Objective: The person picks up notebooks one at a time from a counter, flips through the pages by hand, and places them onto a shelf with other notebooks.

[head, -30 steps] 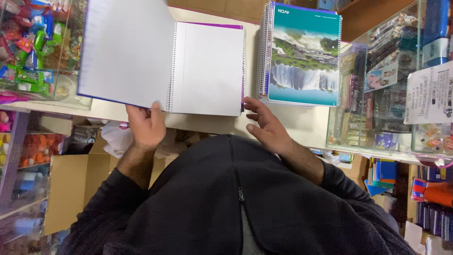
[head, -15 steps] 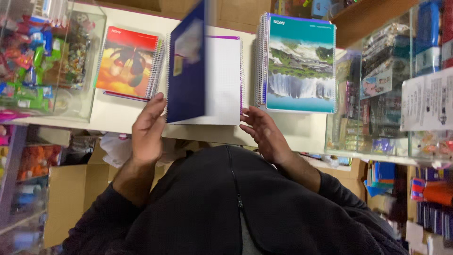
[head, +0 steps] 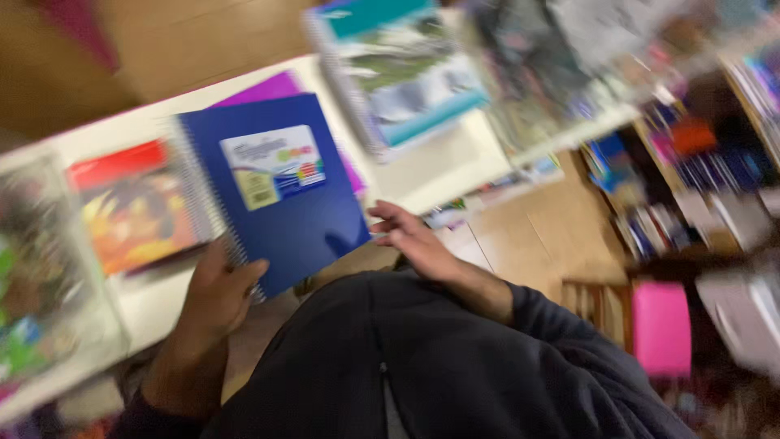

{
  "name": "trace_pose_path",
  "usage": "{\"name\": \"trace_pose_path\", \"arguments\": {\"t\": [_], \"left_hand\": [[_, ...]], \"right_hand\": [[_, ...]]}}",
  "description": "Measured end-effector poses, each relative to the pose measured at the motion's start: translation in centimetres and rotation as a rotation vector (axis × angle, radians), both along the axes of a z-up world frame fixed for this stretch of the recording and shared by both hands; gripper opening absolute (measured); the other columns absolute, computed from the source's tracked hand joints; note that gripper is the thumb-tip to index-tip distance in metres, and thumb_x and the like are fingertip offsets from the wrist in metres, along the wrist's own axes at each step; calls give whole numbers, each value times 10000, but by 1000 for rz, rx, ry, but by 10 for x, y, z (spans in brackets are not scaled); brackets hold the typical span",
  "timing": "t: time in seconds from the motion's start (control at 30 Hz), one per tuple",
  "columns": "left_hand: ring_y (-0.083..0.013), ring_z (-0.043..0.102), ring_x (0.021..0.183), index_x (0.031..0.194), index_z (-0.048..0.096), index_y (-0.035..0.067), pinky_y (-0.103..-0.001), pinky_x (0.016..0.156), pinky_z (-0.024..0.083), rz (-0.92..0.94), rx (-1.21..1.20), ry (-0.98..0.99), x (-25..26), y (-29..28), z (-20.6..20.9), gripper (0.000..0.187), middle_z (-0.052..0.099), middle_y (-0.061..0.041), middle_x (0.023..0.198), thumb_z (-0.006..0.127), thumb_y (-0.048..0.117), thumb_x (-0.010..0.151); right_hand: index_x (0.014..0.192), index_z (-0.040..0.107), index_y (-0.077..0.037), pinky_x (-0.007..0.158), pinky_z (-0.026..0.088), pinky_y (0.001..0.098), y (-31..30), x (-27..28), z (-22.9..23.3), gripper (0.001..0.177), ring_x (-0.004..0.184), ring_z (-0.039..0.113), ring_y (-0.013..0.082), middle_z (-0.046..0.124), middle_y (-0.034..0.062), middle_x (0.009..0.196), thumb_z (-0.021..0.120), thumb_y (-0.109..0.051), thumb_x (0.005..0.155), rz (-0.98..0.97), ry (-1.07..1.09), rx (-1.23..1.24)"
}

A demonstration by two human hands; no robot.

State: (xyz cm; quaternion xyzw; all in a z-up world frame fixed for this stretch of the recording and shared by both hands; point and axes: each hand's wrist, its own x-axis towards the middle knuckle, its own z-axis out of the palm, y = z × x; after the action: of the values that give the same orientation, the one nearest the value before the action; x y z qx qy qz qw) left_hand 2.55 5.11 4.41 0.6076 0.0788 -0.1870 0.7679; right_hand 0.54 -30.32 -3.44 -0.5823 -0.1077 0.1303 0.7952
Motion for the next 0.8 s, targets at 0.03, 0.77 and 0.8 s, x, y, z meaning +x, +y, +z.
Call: {"name": "trace_pose_path", "arguments": {"t": [0.03, 0.77, 0.8], "left_hand": [[-367, 677, 1098, 1389, 565, -7, -545, 892, 576, -73, -6, -2, -3, -9, 16, 559, 676, -265, 1244, 678, -31, 842], [-286, 611, 1186, 1392, 524, -30, -579, 1023, 495, -1180, -155, -270, -141, -481, -22, 553, 684, -237, 1302, 704, 15, 870], [-329, 611, 1243, 1424, 512, -8, -592, 1024, 493, -1257, -162, -254, -148, -505, -19, 569, 664, -265, 1347, 686, 39, 884]], "right_hand": [[1569, 269, 16, 1071, 466, 472, 3, -12, 25, 821, 1318, 483, 324, 402, 247, 1535, 599, -474, 999, -73, -2, -6], [1262, 616, 4, 814, 613, 343, -302, -406, 45, 415, 916, 667, 135, 747, 106, 1050, 744, 11, 868, -1047, -17, 20], [1249, 620, 0, 807, 614, 346, -315, -419, 48, 390, 907, 671, 135, 744, 101, 1038, 734, 8, 877, -1094, 6, 42]]}}
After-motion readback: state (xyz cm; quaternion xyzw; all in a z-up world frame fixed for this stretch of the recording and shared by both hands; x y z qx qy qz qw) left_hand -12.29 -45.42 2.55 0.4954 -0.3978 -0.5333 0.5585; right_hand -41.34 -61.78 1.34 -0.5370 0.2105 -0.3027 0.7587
